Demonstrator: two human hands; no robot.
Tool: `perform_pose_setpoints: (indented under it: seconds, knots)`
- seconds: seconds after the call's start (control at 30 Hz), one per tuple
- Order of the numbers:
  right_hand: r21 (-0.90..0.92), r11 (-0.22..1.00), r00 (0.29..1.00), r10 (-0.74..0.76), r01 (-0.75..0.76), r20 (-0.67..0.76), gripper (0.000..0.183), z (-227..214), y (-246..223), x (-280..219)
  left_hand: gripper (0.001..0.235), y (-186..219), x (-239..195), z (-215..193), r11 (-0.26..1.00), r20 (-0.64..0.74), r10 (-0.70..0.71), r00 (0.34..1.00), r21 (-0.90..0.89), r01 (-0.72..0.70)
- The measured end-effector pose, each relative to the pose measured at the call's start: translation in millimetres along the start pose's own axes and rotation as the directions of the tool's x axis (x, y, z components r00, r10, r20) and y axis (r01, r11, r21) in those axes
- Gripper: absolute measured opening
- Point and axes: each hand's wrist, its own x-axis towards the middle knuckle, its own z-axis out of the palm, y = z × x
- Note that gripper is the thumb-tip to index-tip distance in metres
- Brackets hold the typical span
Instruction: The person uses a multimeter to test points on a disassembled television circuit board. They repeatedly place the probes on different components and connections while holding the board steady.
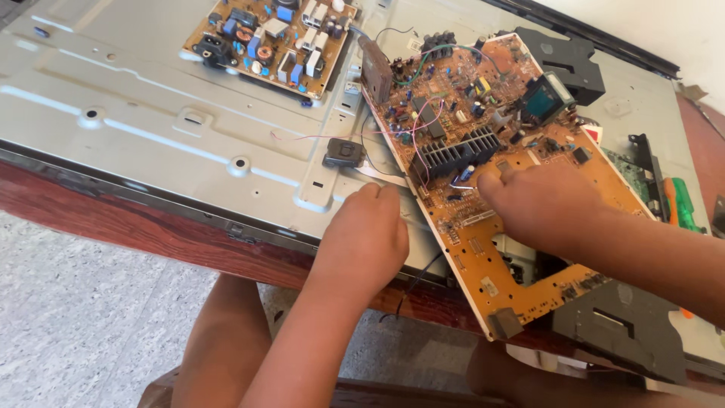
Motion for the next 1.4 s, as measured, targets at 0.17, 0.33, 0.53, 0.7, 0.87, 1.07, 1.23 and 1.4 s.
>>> perform_pose_setpoints:
  seconds: [0.17,0.33,0.53,0.7,0.87,1.07,1.23,1.4]
  knots:
    - [0.495,0.852,0.986,0.151,-0.168,0.074,0.018,14,1,19,0.011,6,3,11,0.993,0.040,-0.024,0.999,-0.115,0.029]
    - [0.822,0.441,0.910,-0.026,-0.361,0.413,0.029,3,25,49,0.015,9,7,9,0.979,0.080,-0.040,0.996,-0.196,0.055]
    - [0.320,0.914,0.941,0.152,-0.251,0.303,0.034,-36,22,13,0.012,3,7,-3,0.979,0.049,-0.029,0.998,-0.201,0.038]
    - [0.225,0.931,0.956,0.260,-0.286,0.140,0.031,-38,17,-57,0.007,7,4,-3,0.986,-0.038,0.074,0.997,-0.147,-0.079]
    - [0.499,0.840,0.944,0.310,-0.214,-0.116,0.030,-13,-2,-62,0.009,19,2,1,0.993,0.041,0.096,0.995,-0.079,-0.092]
    - [0.439,0.854,0.950,0.311,-0.279,0.000,0.024,-11,-16,-33,0.012,19,5,-3,0.988,0.026,0.150,0.988,-0.034,-0.149]
    - [0.380,0.883,0.956,0.294,-0.276,0.012,0.026,-21,-12,-24,0.010,15,7,2,0.994,0.079,0.113,0.990,-0.005,-0.113]
    - [0.293,0.921,0.960,0.278,-0.256,-0.036,0.025,-17,-14,-26,0.010,19,6,4,0.996,0.122,0.082,0.989,0.032,-0.087]
